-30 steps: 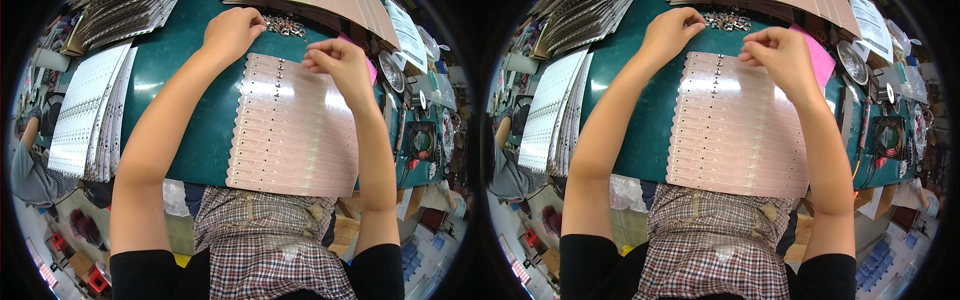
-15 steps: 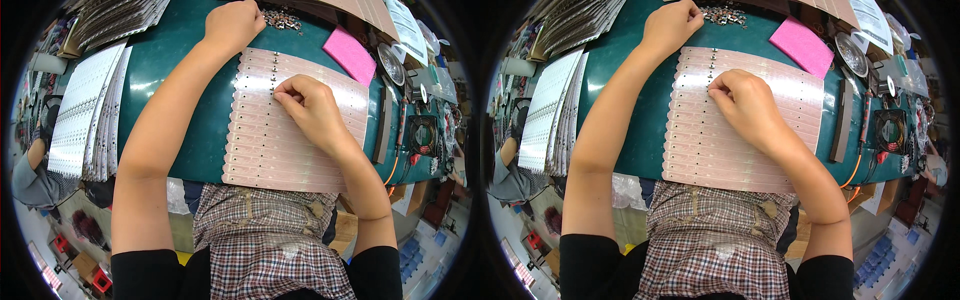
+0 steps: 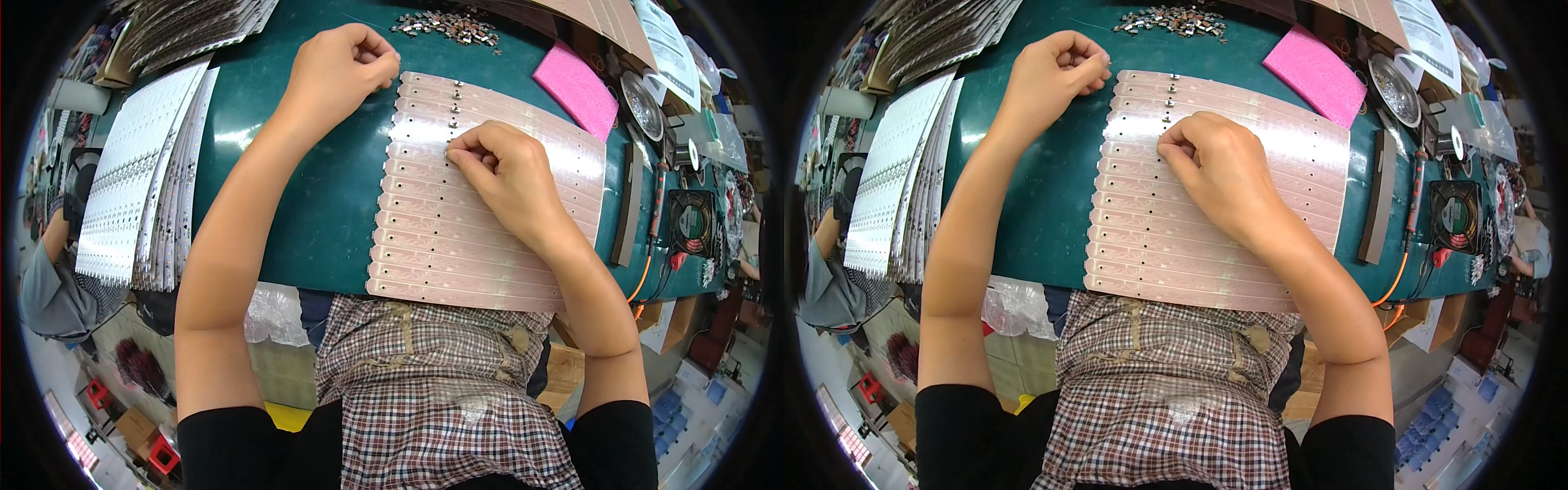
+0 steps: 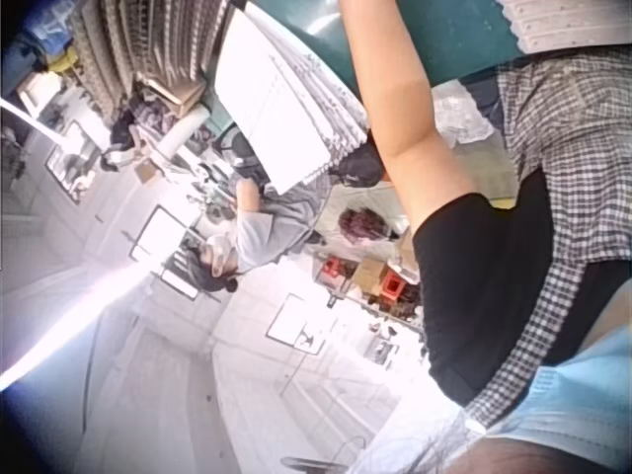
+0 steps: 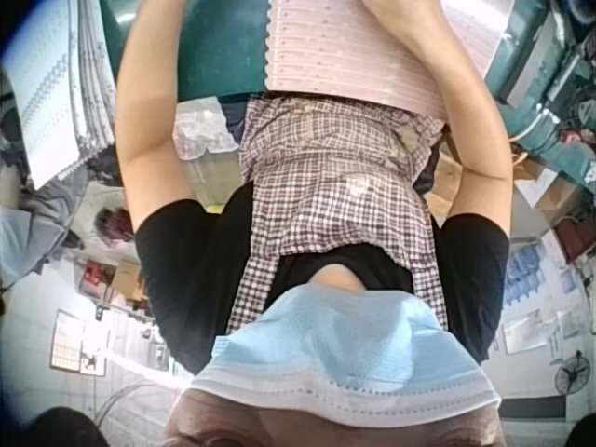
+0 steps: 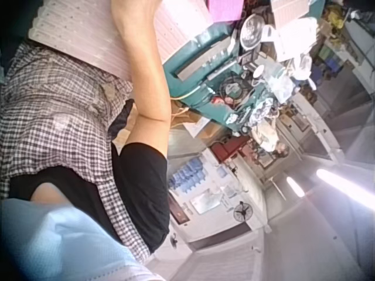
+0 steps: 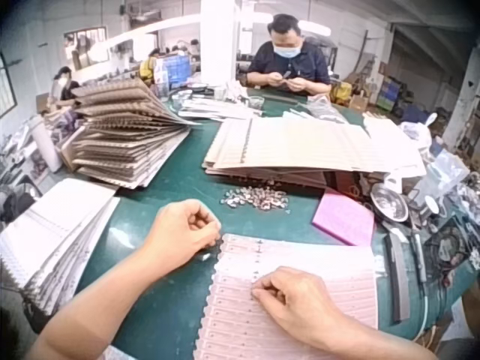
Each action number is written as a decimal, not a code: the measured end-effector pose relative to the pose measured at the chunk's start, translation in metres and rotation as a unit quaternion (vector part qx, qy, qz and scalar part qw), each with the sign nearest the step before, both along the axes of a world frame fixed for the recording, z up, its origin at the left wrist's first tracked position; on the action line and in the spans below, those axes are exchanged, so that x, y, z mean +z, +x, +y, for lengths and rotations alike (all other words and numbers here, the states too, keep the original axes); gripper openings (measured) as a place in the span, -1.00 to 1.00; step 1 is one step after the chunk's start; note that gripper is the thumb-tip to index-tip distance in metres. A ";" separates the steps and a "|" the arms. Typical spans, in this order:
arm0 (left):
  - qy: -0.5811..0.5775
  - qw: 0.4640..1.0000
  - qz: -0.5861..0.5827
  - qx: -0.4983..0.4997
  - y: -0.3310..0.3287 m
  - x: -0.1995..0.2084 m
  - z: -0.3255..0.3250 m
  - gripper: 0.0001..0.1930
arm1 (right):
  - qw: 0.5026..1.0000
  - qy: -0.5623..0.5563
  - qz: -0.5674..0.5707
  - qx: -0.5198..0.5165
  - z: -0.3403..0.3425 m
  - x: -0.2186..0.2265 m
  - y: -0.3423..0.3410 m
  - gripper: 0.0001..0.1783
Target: The person places electronic components onto a sheet of circuit board strips by hand, turns the sheet over, and solders the components onto the circuit boards using a soldering iron.
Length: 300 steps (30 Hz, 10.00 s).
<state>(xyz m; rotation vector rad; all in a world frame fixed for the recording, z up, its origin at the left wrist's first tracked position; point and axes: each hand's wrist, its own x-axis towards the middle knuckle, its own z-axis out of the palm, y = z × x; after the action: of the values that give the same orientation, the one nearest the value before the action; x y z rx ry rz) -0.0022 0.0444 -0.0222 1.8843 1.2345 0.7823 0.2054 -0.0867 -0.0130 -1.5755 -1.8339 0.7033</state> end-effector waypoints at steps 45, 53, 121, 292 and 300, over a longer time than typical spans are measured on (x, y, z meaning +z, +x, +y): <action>0.161 0.971 0.072 -0.159 0.016 0.001 -0.088 -0.91 | 0.978 0.007 0.131 -0.163 0.056 0.001 0.060 -0.79; 0.319 0.924 0.130 -0.168 0.020 -0.005 -0.091 -0.87 | 0.980 -0.108 0.150 -0.072 -0.014 0.020 0.019 -0.89; 0.015 0.993 0.061 -0.105 0.009 0.011 -0.122 -0.88 | 0.941 0.221 -0.240 -0.087 0.147 -0.047 0.034 -0.84; 0.024 0.988 0.066 -0.134 -0.017 0.020 -0.136 -0.85 | 0.999 -0.032 0.040 0.015 -0.076 -0.003 -0.022 -0.91; 0.032 0.997 0.035 -0.054 -0.029 0.027 -0.101 -0.88 | 0.999 -0.039 0.013 0.013 -0.077 -0.001 -0.024 -0.94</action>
<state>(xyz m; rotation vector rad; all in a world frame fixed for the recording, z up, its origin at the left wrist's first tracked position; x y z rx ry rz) -0.0308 -0.0566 0.0050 2.0284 1.1520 0.7117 0.1811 -0.1640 -0.0137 -1.5862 -1.8309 0.8135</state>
